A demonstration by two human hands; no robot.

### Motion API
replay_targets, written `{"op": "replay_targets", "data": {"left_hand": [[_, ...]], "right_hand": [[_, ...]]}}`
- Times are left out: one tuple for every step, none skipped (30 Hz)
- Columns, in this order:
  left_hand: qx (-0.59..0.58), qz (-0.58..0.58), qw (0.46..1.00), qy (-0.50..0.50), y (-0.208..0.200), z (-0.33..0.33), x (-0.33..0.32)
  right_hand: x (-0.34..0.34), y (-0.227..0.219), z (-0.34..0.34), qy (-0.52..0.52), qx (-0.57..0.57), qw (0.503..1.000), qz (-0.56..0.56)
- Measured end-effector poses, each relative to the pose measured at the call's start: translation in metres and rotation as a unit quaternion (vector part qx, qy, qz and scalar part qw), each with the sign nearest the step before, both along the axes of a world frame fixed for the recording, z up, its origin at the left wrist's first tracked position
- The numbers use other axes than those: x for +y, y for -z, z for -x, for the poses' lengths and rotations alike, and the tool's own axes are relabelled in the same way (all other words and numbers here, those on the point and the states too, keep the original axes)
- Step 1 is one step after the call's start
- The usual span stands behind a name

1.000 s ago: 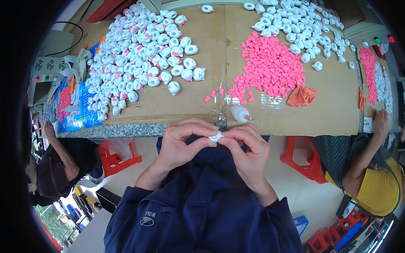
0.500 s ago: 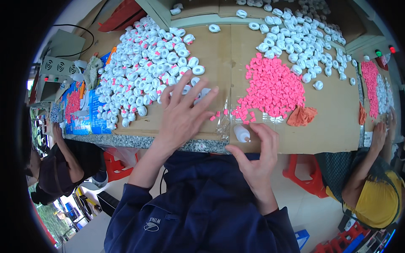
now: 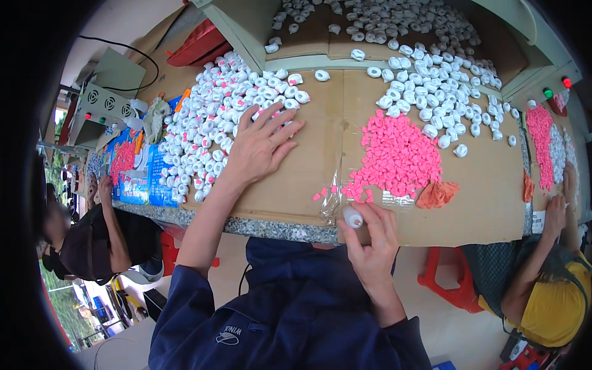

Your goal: Assembling small plastic toy components by applying glue from a bottle.

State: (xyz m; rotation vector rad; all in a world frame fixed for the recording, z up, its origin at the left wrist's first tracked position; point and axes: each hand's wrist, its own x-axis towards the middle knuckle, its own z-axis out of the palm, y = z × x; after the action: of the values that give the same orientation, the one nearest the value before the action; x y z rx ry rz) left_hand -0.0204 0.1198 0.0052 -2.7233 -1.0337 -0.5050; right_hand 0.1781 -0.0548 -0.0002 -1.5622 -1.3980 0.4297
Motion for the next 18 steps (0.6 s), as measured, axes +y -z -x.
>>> {"op": "replay_targets", "data": {"left_hand": [[0.003,-0.008,1.0,0.0,0.0,0.002,0.005],[0.005,-0.016,1.0,0.002,0.0,0.001,0.008],[0.006,-0.01,1.0,0.002,0.0,-0.002,0.009],[0.007,-0.012,1.0,0.006,-0.002,-0.005,0.008],[-0.012,0.004,1.0,0.011,-0.005,-0.01,0.006],[-0.031,0.021,0.999,0.014,-0.012,-0.014,0.004],[-0.077,0.031,0.996,0.039,-0.019,-0.024,0.009],[-0.077,0.03,0.996,0.044,-0.019,-0.034,0.019],[-0.106,0.042,0.993,0.031,-0.02,-0.045,0.031],[-0.135,0.054,0.989,0.017,-0.022,-0.056,0.045],[-0.135,0.035,0.99,0.019,-0.021,-0.067,0.059],[-0.134,0.032,0.99,0.021,-0.015,-0.074,0.074],[-0.108,0.081,0.991,-0.014,-0.01,-0.08,0.087],[-0.082,0.13,0.987,-0.048,-0.005,-0.085,0.098],[-0.082,0.129,0.987,-0.039,-0.005,-0.095,0.103],[-0.127,0.152,0.98,-0.031,-0.004,-0.104,0.108],[-0.171,0.176,0.969,-0.022,-0.004,-0.114,0.112],[-0.168,0.176,0.97,-0.018,-0.002,-0.121,0.116]], "right_hand": [[0.0,0.0,0.0,-0.002,0.001,1.0,0.001],[0.0,-0.001,-0.001,-0.002,0.002,1.0,0.002],[0.001,0.001,-0.001,0.002,0.002,1.0,-0.001],[0.0,0.003,-0.002,0.003,0.009,1.0,0.001],[0.0,0.005,-0.003,0.004,0.015,1.0,0.002],[0.0,0.005,-0.003,0.008,0.016,1.0,0.0],[-0.001,0.006,-0.003,0.007,0.021,1.0,-0.004],[-0.001,0.006,-0.004,0.007,0.026,1.0,-0.007],[-0.002,0.006,-0.005,0.01,0.026,1.0,-0.009],[-0.002,0.005,-0.005,0.009,0.024,1.0,-0.013],[-0.002,0.005,-0.006,0.008,0.022,1.0,-0.017],[-0.002,0.007,-0.006,0.009,0.023,0.999,-0.02],[-0.001,0.007,-0.005,0.001,0.022,1.0,-0.021],[-0.001,0.008,-0.005,-0.008,0.021,1.0,-0.022],[-0.002,0.01,-0.006,-0.008,0.022,0.999,-0.028],[-0.002,0.009,-0.007,0.001,0.02,0.999,-0.029],[-0.002,0.009,-0.009,-0.001,0.017,0.999,-0.032],[-0.002,0.009,-0.007,-0.007,0.017,0.999,-0.035]]}}
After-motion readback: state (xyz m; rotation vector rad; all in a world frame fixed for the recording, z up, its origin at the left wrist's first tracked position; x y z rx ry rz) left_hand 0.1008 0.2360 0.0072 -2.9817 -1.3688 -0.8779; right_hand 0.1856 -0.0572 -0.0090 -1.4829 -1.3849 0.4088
